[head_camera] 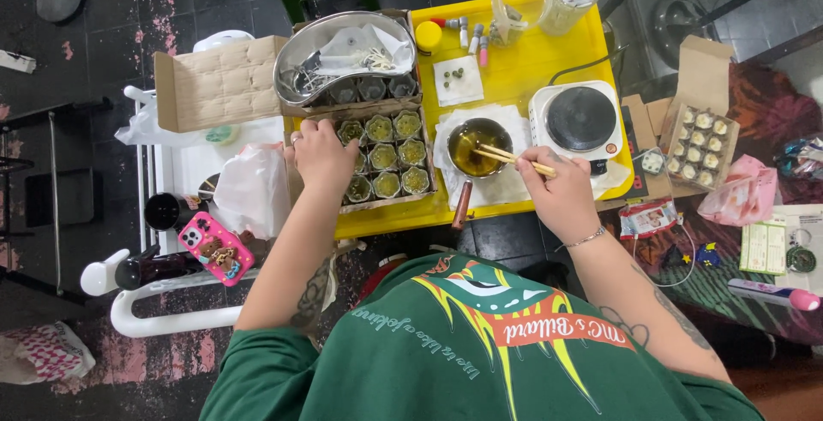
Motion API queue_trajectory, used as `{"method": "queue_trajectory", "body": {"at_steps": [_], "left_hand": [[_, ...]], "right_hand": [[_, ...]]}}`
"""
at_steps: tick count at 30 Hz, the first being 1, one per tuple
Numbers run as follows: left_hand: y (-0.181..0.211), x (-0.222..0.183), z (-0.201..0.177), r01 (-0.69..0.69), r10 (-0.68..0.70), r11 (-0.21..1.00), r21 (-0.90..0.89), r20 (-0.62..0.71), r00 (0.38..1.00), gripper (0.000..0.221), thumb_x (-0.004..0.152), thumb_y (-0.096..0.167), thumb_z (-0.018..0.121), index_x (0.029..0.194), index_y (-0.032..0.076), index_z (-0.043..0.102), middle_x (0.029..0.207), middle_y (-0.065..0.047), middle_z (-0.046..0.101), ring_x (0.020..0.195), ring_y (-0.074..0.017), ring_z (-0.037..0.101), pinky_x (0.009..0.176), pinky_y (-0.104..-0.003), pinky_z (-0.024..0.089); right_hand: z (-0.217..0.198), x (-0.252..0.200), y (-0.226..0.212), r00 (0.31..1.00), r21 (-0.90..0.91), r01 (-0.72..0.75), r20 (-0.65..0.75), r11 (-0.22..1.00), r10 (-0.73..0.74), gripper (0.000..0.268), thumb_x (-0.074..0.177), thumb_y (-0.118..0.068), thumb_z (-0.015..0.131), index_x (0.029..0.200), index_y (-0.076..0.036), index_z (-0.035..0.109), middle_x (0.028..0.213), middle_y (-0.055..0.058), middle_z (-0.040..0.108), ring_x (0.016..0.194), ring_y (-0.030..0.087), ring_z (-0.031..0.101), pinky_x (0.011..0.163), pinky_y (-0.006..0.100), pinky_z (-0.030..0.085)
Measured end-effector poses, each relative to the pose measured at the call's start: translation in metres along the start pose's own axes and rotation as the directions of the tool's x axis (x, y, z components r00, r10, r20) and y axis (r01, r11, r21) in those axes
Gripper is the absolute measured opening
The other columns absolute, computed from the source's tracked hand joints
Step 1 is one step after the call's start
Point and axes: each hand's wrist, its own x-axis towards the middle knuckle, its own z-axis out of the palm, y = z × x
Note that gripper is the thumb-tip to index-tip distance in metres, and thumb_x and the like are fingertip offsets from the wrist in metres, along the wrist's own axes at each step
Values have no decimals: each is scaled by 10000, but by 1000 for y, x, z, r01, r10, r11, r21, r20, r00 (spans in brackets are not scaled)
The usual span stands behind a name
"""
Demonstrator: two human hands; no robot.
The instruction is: The person holds a small pot of melted yellow wax in one hand and pours it into the cavities of a mold tray on a yellow work table, using a pair of wooden sticks in the other hand to guide the wax stream and steady the pour. They work through the mold cavities one at a time, refilling the pot as needed.
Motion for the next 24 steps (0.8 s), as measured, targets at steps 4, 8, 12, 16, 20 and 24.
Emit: {"method": "queue_trajectory", "body": {"at_steps": [4, 8, 12, 16, 20, 24], "left_hand": [[0, 15, 12, 3, -4, 1000, 2, 75, 997, 607, 792, 503, 832, 1189, 73, 668, 1229, -153, 565, 1158, -379, 535, 933, -498, 425], [8, 18, 2, 11, -23, 996, 85, 138, 990, 653, 744, 553, 849, 1153, 71, 686, 1229, -138, 568, 1176, -374, 530, 946, -513, 415], [15, 22, -8, 23, -56, 989, 143, 233, 971, 628, 751, 568, 846, 1108, 67, 720, 1220, -126, 585, 1176, -353, 541, 959, -541, 403], [19, 24, -5, 26, -65, 986, 166, 233, 970, 641, 731, 579, 861, 1093, 65, 738, 1210, -125, 602, 1181, -349, 546, 962, -531, 407], [26, 22, -13, 91, -128, 982, 168, 224, 966, 677, 700, 578, 872, 1123, 72, 719, 1224, -109, 598, 1195, -332, 543, 945, -524, 413], [19, 21, -9, 125, -154, 984, 131, 239, 959, 684, 725, 567, 858, 1166, 73, 687, 1238, -111, 591, 1195, -345, 536, 930, -531, 425]], "right_hand": [[0, -2, 1, 1000, 16, 15, 7, 1000, -15, 190, 1028, -302, 605, 1043, -141, 704, 881, 18, 727, 859, 201, 667, 897, 371, 346], [1, -2, 2, 1000, 23, 4, -4, 1000, -4, 196, 1034, -305, 601, 1035, -137, 700, 878, 13, 728, 851, 197, 666, 901, 368, 349], [1, -2, 2, 1000, 44, 16, -16, 999, -16, 197, 1035, -302, 594, 1044, -139, 705, 880, 6, 728, 862, 190, 670, 900, 368, 347], [0, -4, 4, 1000, 33, -19, 5, 999, 19, 198, 1035, -307, 597, 1041, -142, 706, 854, 4, 723, 853, 185, 672, 920, 364, 350], [1, -3, 6, 1000, 43, -7, -3, 999, 7, 195, 1040, -303, 586, 1038, -142, 695, 884, -7, 738, 867, 177, 676, 916, 367, 347], [1, -2, 5, 1000, 51, -9, -2, 999, 9, 195, 1045, -304, 583, 1040, -140, 688, 909, -19, 751, 863, 173, 678, 914, 366, 353]]}}
